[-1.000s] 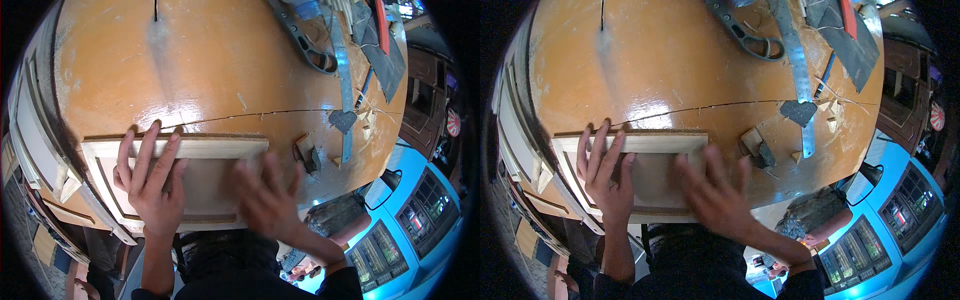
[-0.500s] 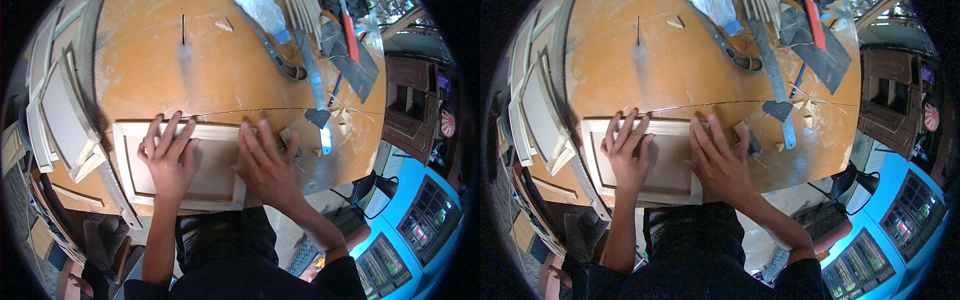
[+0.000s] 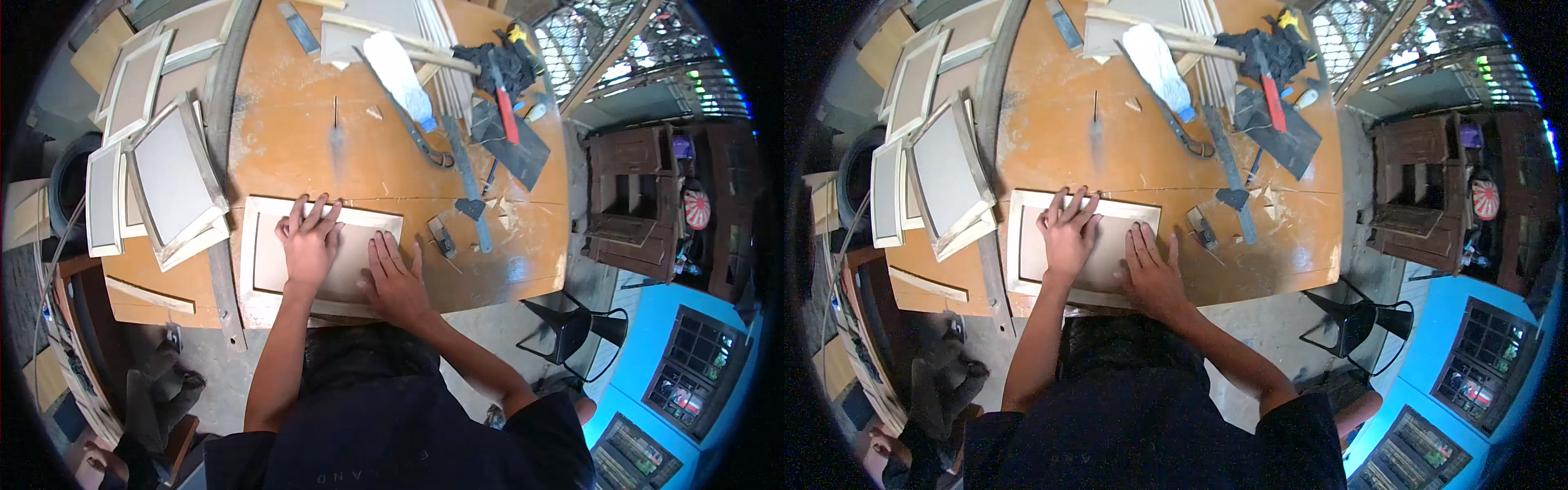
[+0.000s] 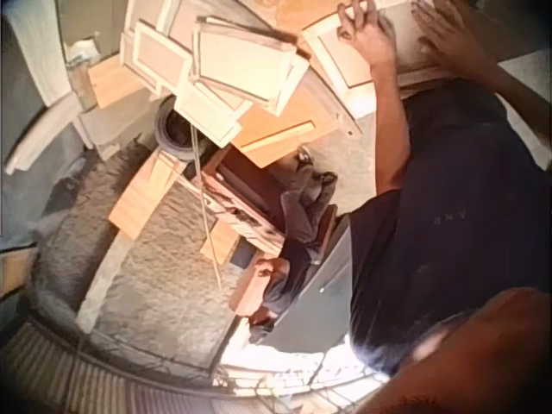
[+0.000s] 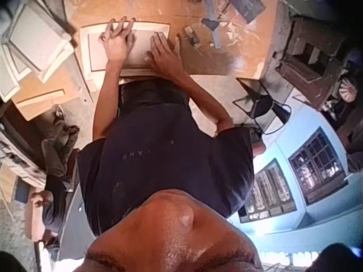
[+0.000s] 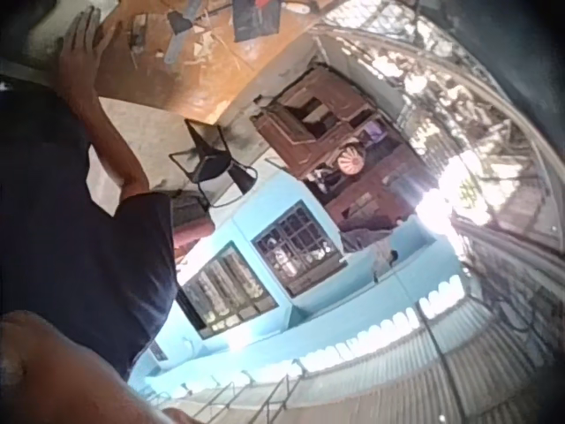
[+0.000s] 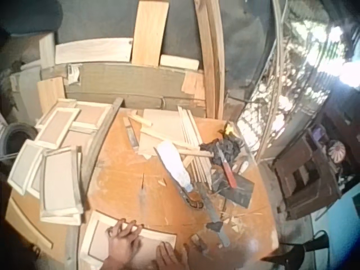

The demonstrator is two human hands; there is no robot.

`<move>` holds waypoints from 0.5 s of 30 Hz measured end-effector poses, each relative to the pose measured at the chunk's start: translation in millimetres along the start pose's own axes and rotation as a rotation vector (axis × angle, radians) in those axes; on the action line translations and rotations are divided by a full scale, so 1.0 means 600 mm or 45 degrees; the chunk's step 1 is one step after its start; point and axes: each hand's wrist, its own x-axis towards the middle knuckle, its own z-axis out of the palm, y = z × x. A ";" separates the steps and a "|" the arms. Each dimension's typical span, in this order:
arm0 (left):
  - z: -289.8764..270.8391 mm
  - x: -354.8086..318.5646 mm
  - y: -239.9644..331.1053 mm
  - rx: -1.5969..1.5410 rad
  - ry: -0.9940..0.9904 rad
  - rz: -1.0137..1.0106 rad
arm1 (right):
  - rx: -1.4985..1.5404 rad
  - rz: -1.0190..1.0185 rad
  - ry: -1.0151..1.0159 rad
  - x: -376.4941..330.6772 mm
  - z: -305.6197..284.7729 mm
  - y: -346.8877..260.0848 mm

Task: The recorder is assembling and finishing wooden picture frames, using small wood blocks and adhesive to secure the joints.

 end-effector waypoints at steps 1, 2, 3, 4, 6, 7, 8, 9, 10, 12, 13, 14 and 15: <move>0.000 -0.002 -0.001 0.000 0.010 -0.004 | 0.088 0.033 0.063 0.003 0.004 0.005; 0.004 0.003 -0.005 -0.013 0.034 0.002 | 0.177 0.065 0.125 0.007 0.007 0.010; 0.006 0.001 -0.009 -0.019 0.036 0.016 | 0.158 0.060 0.131 0.010 0.012 0.015; 0.005 0.003 -0.008 -0.028 0.036 0.036 | 0.045 0.146 0.148 0.018 0.014 0.023; 0.004 -0.001 -0.005 -0.024 0.045 0.056 | -0.084 0.236 0.173 0.019 0.013 0.023; 0.005 -0.001 -0.006 -0.016 0.052 0.064 | -0.088 0.257 0.139 0.015 0.012 0.017; 0.007 -0.001 -0.008 -0.007 0.058 0.071 | -0.089 0.278 0.104 0.012 0.011 0.011; 0.008 -0.001 -0.010 -0.020 0.063 0.077 | -0.102 0.285 0.107 0.007 0.014 0.008; 0.009 0.000 -0.015 -0.022 0.069 0.085 | -0.104 0.285 0.118 0.005 0.019 0.003; 0.012 0.000 -0.017 -0.032 0.082 0.100 | -0.115 0.289 0.136 0.006 0.024 -0.002; 0.013 -0.001 -0.016 -0.043 0.059 0.089 | -0.094 0.359 0.137 0.012 0.024 -0.001; 0.015 0.000 -0.017 -0.053 0.036 0.077 | -0.072 0.428 0.137 0.017 0.023 0.001; 0.014 0.000 -0.018 -0.058 0.035 0.080 | -0.076 0.431 0.137 0.022 0.018 0.000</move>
